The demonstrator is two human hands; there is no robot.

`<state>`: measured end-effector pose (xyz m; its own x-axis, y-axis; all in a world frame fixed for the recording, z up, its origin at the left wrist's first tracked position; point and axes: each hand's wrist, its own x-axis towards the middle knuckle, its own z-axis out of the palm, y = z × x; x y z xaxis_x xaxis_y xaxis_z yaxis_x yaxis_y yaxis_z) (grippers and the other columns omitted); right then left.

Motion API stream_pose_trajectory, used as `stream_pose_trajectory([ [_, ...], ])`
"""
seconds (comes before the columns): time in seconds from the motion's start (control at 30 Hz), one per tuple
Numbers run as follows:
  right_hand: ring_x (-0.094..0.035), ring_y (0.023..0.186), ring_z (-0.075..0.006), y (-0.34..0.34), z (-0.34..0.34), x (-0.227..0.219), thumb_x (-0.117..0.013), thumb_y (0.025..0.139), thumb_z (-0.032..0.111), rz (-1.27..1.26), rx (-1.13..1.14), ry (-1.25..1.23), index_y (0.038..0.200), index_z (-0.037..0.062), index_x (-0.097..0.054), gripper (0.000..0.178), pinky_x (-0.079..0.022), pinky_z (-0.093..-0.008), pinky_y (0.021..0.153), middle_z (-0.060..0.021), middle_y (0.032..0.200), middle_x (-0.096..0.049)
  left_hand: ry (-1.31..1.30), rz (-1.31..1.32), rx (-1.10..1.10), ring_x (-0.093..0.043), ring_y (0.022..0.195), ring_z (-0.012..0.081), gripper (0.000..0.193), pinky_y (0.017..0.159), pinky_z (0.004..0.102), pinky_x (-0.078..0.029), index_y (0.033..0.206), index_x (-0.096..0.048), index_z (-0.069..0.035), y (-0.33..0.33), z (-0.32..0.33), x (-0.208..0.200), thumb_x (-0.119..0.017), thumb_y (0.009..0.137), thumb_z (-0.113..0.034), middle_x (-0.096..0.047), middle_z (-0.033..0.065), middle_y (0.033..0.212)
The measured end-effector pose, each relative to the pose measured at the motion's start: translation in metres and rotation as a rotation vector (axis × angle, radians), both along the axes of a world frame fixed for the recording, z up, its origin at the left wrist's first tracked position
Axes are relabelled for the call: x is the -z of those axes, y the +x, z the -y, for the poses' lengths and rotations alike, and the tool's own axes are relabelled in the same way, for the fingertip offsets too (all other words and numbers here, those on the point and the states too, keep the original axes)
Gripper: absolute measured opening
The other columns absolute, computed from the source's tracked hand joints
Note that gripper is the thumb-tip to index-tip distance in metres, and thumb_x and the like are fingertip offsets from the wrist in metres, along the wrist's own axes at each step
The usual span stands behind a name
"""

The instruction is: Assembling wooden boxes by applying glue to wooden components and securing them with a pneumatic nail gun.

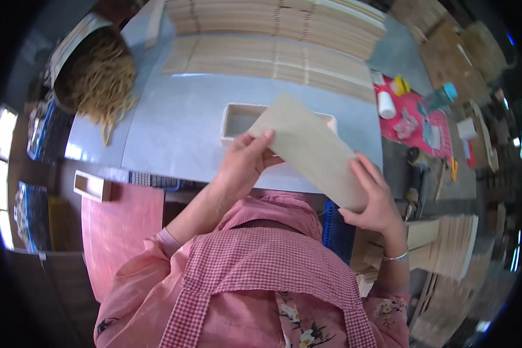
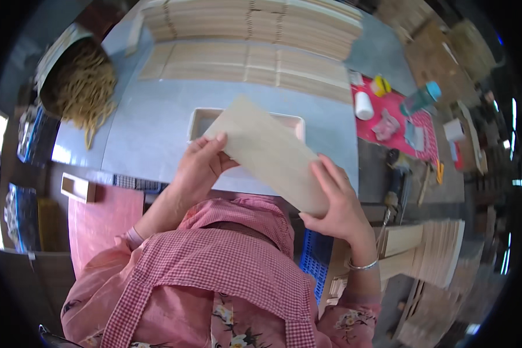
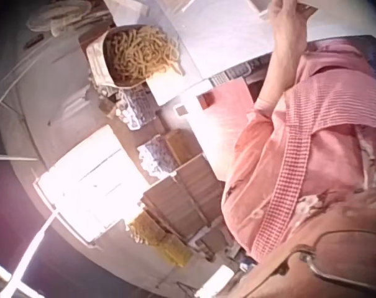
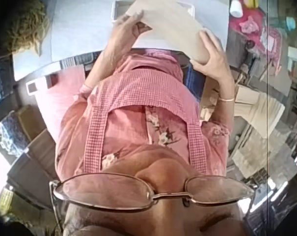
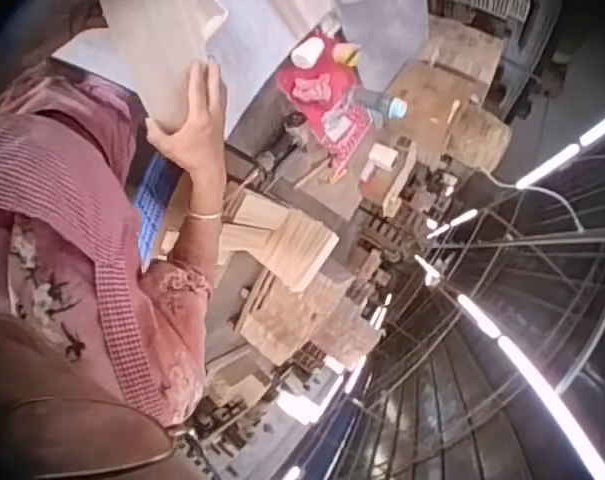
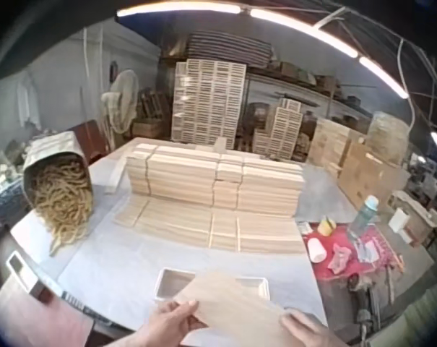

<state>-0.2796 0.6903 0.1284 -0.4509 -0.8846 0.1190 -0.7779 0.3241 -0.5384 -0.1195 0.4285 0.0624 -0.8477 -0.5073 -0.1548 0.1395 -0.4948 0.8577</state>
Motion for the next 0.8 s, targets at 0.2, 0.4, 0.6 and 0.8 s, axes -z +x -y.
stream_pose_trajectory([
  [0.2, -0.047, 0.135, -0.0344, -0.029, 0.065, 0.013, -0.083, 0.062, 0.013, -0.264, -0.210, 0.088, 0.142, 0.0023, -0.053, 0.087, -0.037, -0.0421, 0.115, -0.0176, 0.154, -0.043, 0.422, -0.027, -0.272, -0.072, 0.095, 0.0220, 0.027, 0.085, 0.0276, -0.060, 0.122, -0.058, 0.008, 0.023, 0.010, 0.000, -0.059, 0.102, -0.011, -0.067, 0.0228, 0.112],
  [0.4, -0.049, 0.131, -0.0336, -0.058, 0.101, 0.017, -0.082, 0.063, 0.012, -0.347, -0.303, -0.008, 0.138, 0.0025, -0.057, 0.079, -0.039, -0.0422, 0.112, -0.0165, 0.151, -0.047, 0.370, -0.050, -0.272, -0.072, 0.098, 0.0223, 0.028, 0.089, 0.0303, -0.060, 0.123, -0.058, 0.009, 0.043, 0.033, 0.033, -0.060, 0.101, -0.008, -0.070, 0.0197, 0.107],
  [0.6, -0.049, 0.131, -0.0331, -0.082, 0.109, 0.019, -0.082, 0.063, 0.013, -0.247, -0.281, 0.016, 0.134, 0.0019, -0.061, 0.075, -0.039, -0.0418, 0.111, -0.0157, 0.148, -0.050, -0.879, 0.561, -0.442, -0.069, 0.091, 0.0199, 0.037, 0.083, 0.0301, -0.055, 0.122, -0.066, 0.007, 0.067, 0.058, 0.035, -0.073, 0.090, -0.010, -0.071, 0.0129, 0.102],
  [0.8, -0.050, 0.130, -0.0332, -0.081, 0.114, 0.029, -0.081, 0.064, 0.016, -0.262, -0.323, 0.047, 0.132, 0.0022, -0.063, 0.072, -0.039, -0.0420, 0.111, -0.0154, 0.147, -0.053, -1.025, 0.635, -0.318, -0.067, 0.083, 0.0193, 0.030, 0.078, 0.0319, -0.054, 0.111, -0.073, 0.003, 0.056, 0.060, 0.034, -0.077, 0.084, -0.009, -0.071, 0.0105, 0.093],
])
